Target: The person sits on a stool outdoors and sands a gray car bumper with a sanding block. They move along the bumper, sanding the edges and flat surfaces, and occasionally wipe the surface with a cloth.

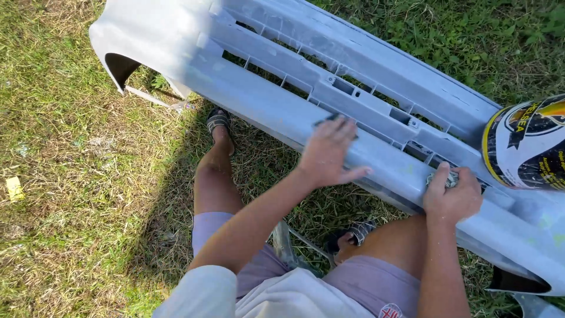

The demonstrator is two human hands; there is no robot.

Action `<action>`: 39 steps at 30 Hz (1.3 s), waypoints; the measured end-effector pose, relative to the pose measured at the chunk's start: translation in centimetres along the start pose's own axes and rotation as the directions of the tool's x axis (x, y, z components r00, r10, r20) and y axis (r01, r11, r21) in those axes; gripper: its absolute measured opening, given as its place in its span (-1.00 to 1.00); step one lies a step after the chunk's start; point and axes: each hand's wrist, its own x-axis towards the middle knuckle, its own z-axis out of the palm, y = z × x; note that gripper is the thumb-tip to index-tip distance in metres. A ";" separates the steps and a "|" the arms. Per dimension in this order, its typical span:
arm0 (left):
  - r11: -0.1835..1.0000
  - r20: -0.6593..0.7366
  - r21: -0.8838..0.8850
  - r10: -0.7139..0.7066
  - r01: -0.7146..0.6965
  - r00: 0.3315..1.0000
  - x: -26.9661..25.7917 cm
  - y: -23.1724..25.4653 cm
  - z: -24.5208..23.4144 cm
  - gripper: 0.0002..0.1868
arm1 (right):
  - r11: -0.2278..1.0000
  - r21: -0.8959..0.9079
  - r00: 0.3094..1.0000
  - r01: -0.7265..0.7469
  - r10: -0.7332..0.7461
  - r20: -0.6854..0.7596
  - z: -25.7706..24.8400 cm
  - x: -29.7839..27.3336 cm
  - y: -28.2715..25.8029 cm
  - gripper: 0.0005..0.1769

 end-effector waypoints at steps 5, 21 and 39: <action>0.911 -0.016 -0.018 0.412 -0.412 0.911 1.0 -1.3 1.7 -0.13 | 0.997 0.077 0.999 0.017 -0.021 0.045 -1.4 0.1 0.4 -0.65; 0.930 -0.472 0.368 0.182 0.005 0.863 1.1 -27.0 1.9 -0.77 | 0.641 0.747 0.974 -0.178 0.224 0.039 -6.5 0.6 -1.7 -0.93; 0.718 -0.024 0.019 0.697 -0.696 0.717 34.9 38.6 -5.4 -0.82 | 0.046 0.935 0.749 -0.353 0.613 0.252 -18.3 -1.6 10.5 -0.81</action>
